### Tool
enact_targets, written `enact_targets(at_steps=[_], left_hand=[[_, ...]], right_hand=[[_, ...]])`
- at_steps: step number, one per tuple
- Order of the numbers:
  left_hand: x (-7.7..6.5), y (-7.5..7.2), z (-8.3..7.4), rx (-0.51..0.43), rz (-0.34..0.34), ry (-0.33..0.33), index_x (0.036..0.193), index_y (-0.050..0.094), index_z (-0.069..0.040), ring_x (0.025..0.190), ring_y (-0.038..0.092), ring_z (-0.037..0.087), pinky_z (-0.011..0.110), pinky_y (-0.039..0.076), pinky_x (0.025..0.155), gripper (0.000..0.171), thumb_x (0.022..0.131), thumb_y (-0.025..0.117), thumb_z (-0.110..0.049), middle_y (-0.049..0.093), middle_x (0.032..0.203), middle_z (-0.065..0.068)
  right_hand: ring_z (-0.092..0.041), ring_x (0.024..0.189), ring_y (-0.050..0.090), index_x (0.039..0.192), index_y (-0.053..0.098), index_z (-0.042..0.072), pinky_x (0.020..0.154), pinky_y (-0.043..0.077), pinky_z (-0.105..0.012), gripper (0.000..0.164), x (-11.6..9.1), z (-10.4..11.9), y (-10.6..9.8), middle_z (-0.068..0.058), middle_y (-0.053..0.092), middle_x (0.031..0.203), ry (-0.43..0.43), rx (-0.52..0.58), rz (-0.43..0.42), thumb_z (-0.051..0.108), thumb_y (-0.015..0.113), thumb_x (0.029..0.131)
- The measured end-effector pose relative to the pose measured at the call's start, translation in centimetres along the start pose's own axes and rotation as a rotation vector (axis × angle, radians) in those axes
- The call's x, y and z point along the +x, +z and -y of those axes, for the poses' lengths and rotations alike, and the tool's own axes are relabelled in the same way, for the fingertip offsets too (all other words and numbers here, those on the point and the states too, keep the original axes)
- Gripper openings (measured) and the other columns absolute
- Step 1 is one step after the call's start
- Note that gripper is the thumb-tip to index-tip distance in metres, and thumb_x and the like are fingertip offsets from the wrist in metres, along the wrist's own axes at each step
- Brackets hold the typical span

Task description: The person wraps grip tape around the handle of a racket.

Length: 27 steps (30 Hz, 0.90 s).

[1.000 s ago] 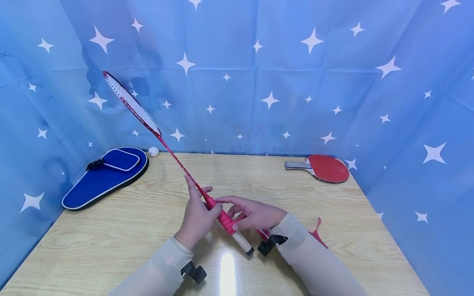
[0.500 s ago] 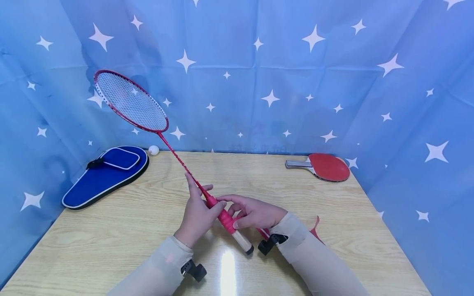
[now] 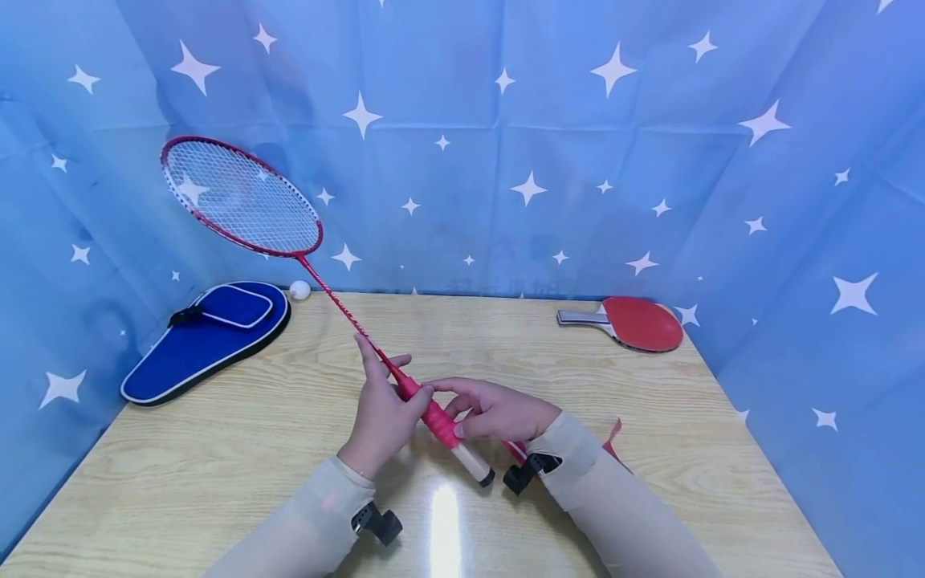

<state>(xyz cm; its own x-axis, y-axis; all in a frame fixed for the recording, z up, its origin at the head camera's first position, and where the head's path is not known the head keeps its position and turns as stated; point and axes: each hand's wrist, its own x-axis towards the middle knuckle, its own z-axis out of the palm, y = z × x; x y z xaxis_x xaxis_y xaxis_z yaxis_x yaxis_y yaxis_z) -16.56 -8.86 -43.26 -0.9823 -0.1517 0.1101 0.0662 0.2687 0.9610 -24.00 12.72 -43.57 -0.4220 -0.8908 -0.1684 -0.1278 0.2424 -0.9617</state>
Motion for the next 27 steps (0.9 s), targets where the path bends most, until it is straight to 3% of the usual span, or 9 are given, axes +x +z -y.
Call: enact_targets(at_steps=[5, 15, 21, 27], left_hand=[[0.06, 0.00, 0.03, -0.012, 0.018, -0.009, 0.161, -0.034, -0.034, 0.091, 0.072, 0.023, 0.036, 0.065, 0.079, 0.136, 0.089, 0.078, -0.007, 0.054, 0.150, 0.008], [0.17, 0.09, 0.11, -0.004, 0.012, -0.005, 0.161, -0.033, -0.034, 0.087, 0.071, 0.022, 0.035, 0.065, 0.077, 0.140, 0.086, 0.084, -0.012, 0.056, 0.149, 0.007], [0.20, 0.06, 0.05, 0.003, 0.009, -0.006, 0.161, -0.032, -0.036, 0.088, 0.071, 0.023, 0.035, 0.065, 0.077, 0.143, 0.084, 0.087, -0.013, 0.056, 0.150, 0.009], [0.16, 0.09, 0.02, 0.001, 0.011, -0.011, 0.161, -0.033, -0.035, 0.094, 0.072, 0.025, 0.036, 0.065, 0.079, 0.138, 0.088, 0.082, -0.009, 0.055, 0.150, 0.008]], right_hand=[[-0.025, 0.115, 0.068, 0.167, 0.033, 0.030, 0.092, 0.055, -0.034, 0.081, 0.05, 0.02, 0.21, -0.009, 0.071, 0.128, -0.007, 0.029, 0.017, -0.001, 0.060, 0.097], [-0.028, 0.099, 0.074, 0.163, 0.035, 0.034, 0.091, 0.060, -0.037, 0.082, 0.08, 0.20, 0.32, -0.009, 0.068, 0.125, -0.004, -0.036, -0.017, 0.004, 0.070, 0.096], [-0.029, 0.100, 0.074, 0.161, 0.036, 0.037, 0.090, 0.061, -0.039, 0.085, 0.16, 0.06, 0.35, -0.011, 0.064, 0.126, 0.022, -0.040, -0.037, 0.008, 0.076, 0.093], [-0.030, 0.099, 0.074, 0.164, 0.034, 0.034, 0.095, 0.060, -0.038, 0.081, 0.06, -0.13, 0.08, -0.012, 0.065, 0.129, 0.006, 0.001, -0.008, 0.006, 0.070, 0.096]])
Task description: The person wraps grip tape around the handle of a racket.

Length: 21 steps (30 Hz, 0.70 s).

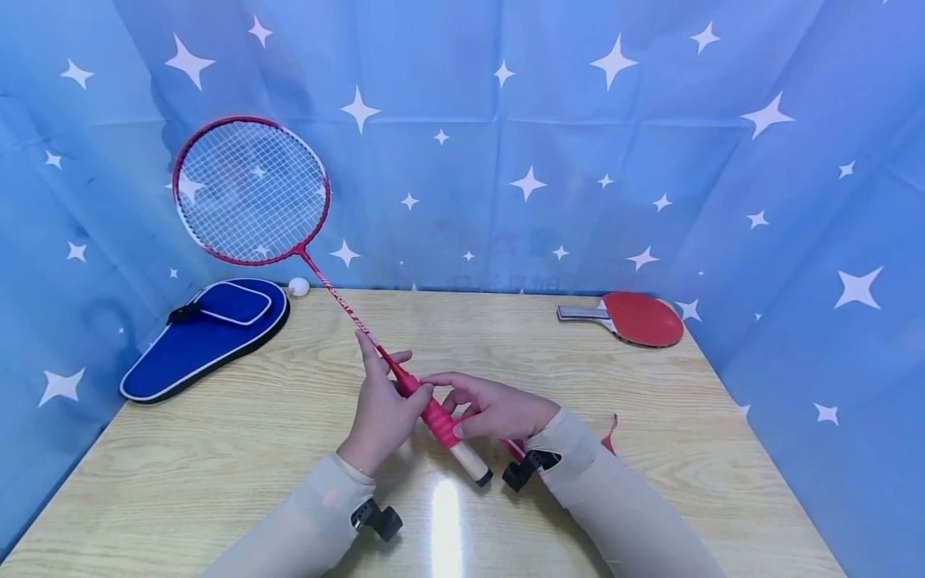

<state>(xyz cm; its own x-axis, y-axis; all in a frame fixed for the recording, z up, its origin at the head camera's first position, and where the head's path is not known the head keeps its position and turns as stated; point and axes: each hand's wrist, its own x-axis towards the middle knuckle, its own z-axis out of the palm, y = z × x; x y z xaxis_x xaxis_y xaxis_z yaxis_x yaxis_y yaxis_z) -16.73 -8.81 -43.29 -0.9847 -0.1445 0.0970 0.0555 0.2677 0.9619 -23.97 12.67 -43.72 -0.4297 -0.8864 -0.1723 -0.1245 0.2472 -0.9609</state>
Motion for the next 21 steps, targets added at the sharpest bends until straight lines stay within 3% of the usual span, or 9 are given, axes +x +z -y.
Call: enact_targets(at_steps=[6, 14, 21], left_hand=[[0.06, 0.10, 0.21, -0.031, 0.012, -0.007, 0.161, -0.033, -0.034, 0.093, 0.072, 0.025, 0.036, 0.065, 0.080, 0.135, 0.088, 0.077, -0.005, 0.055, 0.149, 0.008], [0.07, 0.16, 0.31, -0.027, 0.009, 0.010, 0.161, -0.032, -0.034, 0.087, 0.072, 0.023, 0.034, 0.065, 0.076, 0.140, 0.087, 0.083, -0.011, 0.057, 0.148, 0.008], [0.00, 0.12, 0.25, -0.009, 0.006, 0.004, 0.162, -0.032, -0.033, 0.087, 0.071, 0.022, 0.034, 0.065, 0.077, 0.140, 0.086, 0.083, -0.010, 0.057, 0.146, 0.006]], right_hand=[[-0.028, 0.110, 0.072, 0.166, 0.032, 0.030, 0.101, 0.058, -0.038, 0.084, 0.06, -0.06, -0.19, -0.013, 0.068, 0.129, -0.005, 0.054, 0.039, -0.005, 0.063, 0.097], [-0.030, 0.100, 0.073, 0.163, 0.035, 0.035, 0.092, 0.061, -0.039, 0.087, 0.01, 0.21, -0.08, -0.012, 0.065, 0.129, 0.015, -0.030, 0.002, 0.008, 0.077, 0.092], [-0.029, 0.100, 0.073, 0.163, 0.033, 0.035, 0.092, 0.061, -0.039, 0.085, -0.01, 0.12, -0.07, -0.011, 0.064, 0.129, 0.006, -0.035, 0.010, 0.011, 0.076, 0.094]])
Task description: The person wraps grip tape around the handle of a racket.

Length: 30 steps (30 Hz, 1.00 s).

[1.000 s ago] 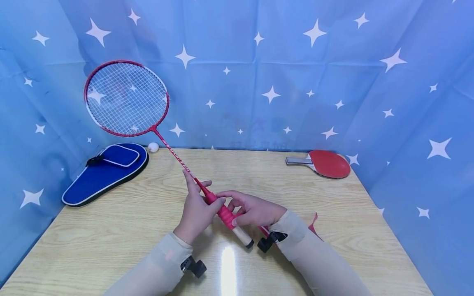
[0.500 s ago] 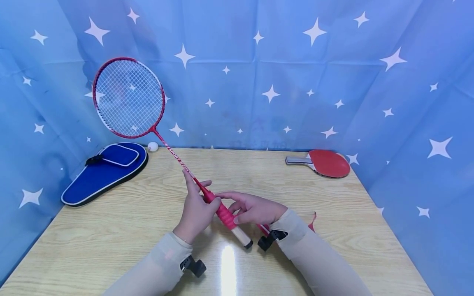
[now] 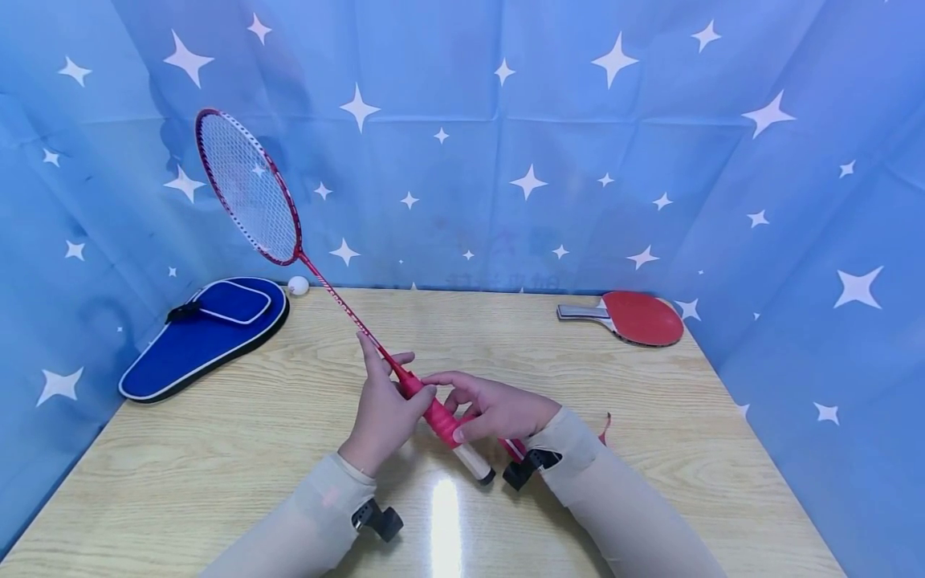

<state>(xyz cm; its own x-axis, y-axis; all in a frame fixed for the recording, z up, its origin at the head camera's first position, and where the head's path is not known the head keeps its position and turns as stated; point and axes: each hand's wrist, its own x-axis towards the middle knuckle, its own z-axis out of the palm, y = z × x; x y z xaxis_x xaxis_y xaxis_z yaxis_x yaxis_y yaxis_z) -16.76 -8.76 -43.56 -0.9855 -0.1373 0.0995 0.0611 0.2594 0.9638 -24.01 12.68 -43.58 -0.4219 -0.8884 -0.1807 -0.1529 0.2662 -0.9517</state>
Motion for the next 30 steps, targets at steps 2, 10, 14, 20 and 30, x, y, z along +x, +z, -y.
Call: enact_targets(at_steps=[2, 10, 14, 20, 30], left_hand=[[0.01, -0.01, 0.03, 0.000, 0.002, -0.004, 0.162, -0.032, -0.032, 0.087, 0.071, 0.022, 0.034, 0.065, 0.077, 0.138, 0.087, 0.082, -0.009, 0.057, 0.146, 0.006], [0.04, -0.03, 0.20, -0.012, 0.019, 0.000, 0.163, -0.031, -0.029, 0.086, 0.071, 0.023, 0.034, 0.064, 0.076, 0.135, 0.085, 0.076, -0.003, 0.056, 0.148, 0.007], [0.00, 0.02, 0.13, -0.002, 0.027, 0.006, 0.162, -0.031, -0.032, 0.084, 0.071, 0.022, 0.034, 0.064, 0.074, 0.136, 0.086, 0.079, -0.007, 0.056, 0.148, 0.006], [-0.02, 0.08, -0.01, 0.011, 0.025, 0.008, 0.162, -0.033, -0.032, 0.081, 0.072, 0.020, 0.033, 0.064, 0.076, 0.140, 0.086, 0.083, -0.014, 0.057, 0.147, 0.006], [-0.01, 0.00, -0.11, -0.029, 0.011, -0.017, 0.162, -0.031, -0.032, 0.095, 0.074, 0.025, 0.038, 0.065, 0.082, 0.137, 0.085, 0.079, -0.005, 0.055, 0.148, 0.006]], right_hand=[[-0.029, 0.102, 0.074, 0.165, 0.032, 0.032, 0.094, 0.060, -0.039, 0.085, -0.01, -0.10, -0.03, -0.012, 0.065, 0.130, -0.014, 0.026, 0.018, 0.008, 0.073, 0.095], [-0.028, 0.109, 0.073, 0.167, 0.030, 0.028, 0.099, 0.058, -0.036, 0.088, 0.07, -0.24, -0.06, -0.014, 0.070, 0.126, -0.031, 0.107, 0.059, -0.005, 0.066, 0.094], [-0.029, 0.099, 0.075, 0.166, 0.031, 0.031, 0.095, 0.060, -0.037, 0.088, 0.04, -0.21, -0.05, -0.013, 0.068, 0.124, -0.018, 0.066, 0.034, 0.003, 0.073, 0.094], [-0.031, 0.098, 0.074, 0.164, 0.032, 0.036, 0.092, 0.060, -0.039, 0.087, -0.10, -0.14, -0.02, -0.014, 0.063, 0.126, 0.016, 0.024, -0.001, 0.012, 0.078, 0.093], [-0.028, 0.112, 0.068, 0.165, 0.032, 0.038, 0.091, 0.058, -0.038, 0.091, -0.01, -0.06, 0.07, -0.011, 0.068, 0.127, 0.024, 0.061, -0.003, 0.001, 0.071, 0.091]])
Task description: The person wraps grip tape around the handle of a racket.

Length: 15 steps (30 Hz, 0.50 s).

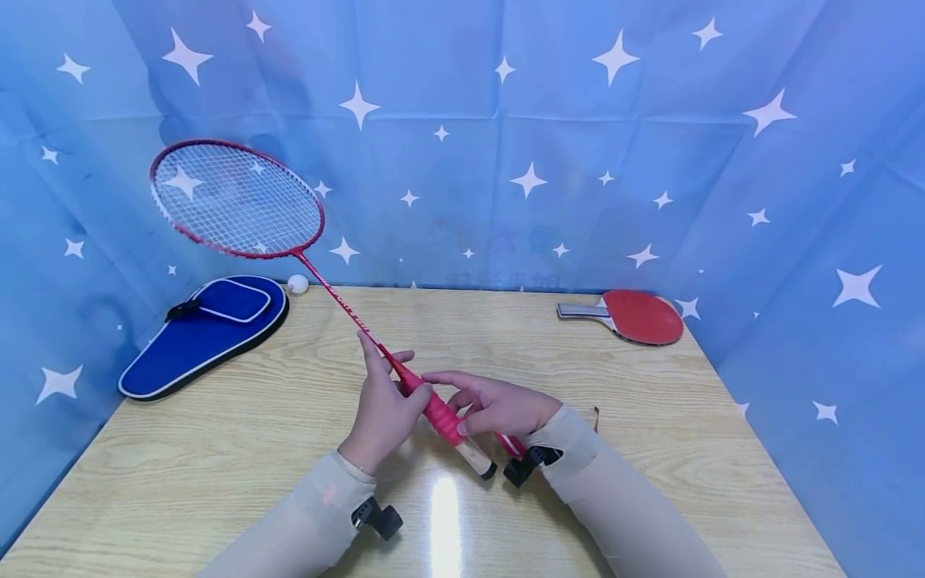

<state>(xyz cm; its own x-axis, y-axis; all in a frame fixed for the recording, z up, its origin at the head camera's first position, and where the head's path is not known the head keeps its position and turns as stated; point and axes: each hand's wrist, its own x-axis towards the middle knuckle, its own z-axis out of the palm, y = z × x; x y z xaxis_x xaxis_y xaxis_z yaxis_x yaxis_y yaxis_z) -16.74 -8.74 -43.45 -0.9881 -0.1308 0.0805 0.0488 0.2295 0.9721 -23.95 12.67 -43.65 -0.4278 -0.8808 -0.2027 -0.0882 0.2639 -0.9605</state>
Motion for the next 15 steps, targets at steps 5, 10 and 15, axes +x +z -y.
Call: enact_targets(at_steps=[5, 10, 15], left_hand=[[0.03, -0.02, -0.01, -0.010, 0.001, -0.001, 0.162, -0.032, -0.033, 0.095, 0.073, 0.025, 0.037, 0.065, 0.081, 0.136, 0.084, 0.076, -0.003, 0.054, 0.149, 0.006], [0.12, 0.00, 0.10, -0.001, -0.002, 0.008, 0.162, -0.033, -0.032, 0.094, 0.073, 0.025, 0.037, 0.065, 0.081, 0.136, 0.087, 0.078, -0.007, 0.056, 0.148, 0.007], [0.20, 0.04, 0.21, 0.010, -0.012, 0.009, 0.162, -0.031, -0.032, 0.102, 0.073, 0.025, 0.036, 0.065, 0.082, 0.140, 0.086, 0.085, -0.014, 0.056, 0.148, 0.008]], right_hand=[[-0.027, 0.116, 0.067, 0.166, 0.032, 0.035, 0.087, 0.057, -0.034, 0.092, 0.08, -0.11, 0.03, -0.014, 0.069, 0.128, -0.004, 0.054, 0.020, -0.003, 0.070, 0.092], [-0.027, 0.106, 0.070, 0.166, 0.033, 0.034, 0.086, 0.058, -0.033, 0.090, 0.07, -0.10, -0.07, -0.012, 0.069, 0.124, -0.007, 0.024, 0.018, -0.001, 0.071, 0.093], [-0.029, 0.098, 0.073, 0.165, 0.031, 0.035, 0.091, 0.059, -0.036, 0.088, -0.02, 0.01, -0.12, -0.011, 0.068, 0.125, -0.015, -0.021, 0.015, 0.007, 0.074, 0.094]])
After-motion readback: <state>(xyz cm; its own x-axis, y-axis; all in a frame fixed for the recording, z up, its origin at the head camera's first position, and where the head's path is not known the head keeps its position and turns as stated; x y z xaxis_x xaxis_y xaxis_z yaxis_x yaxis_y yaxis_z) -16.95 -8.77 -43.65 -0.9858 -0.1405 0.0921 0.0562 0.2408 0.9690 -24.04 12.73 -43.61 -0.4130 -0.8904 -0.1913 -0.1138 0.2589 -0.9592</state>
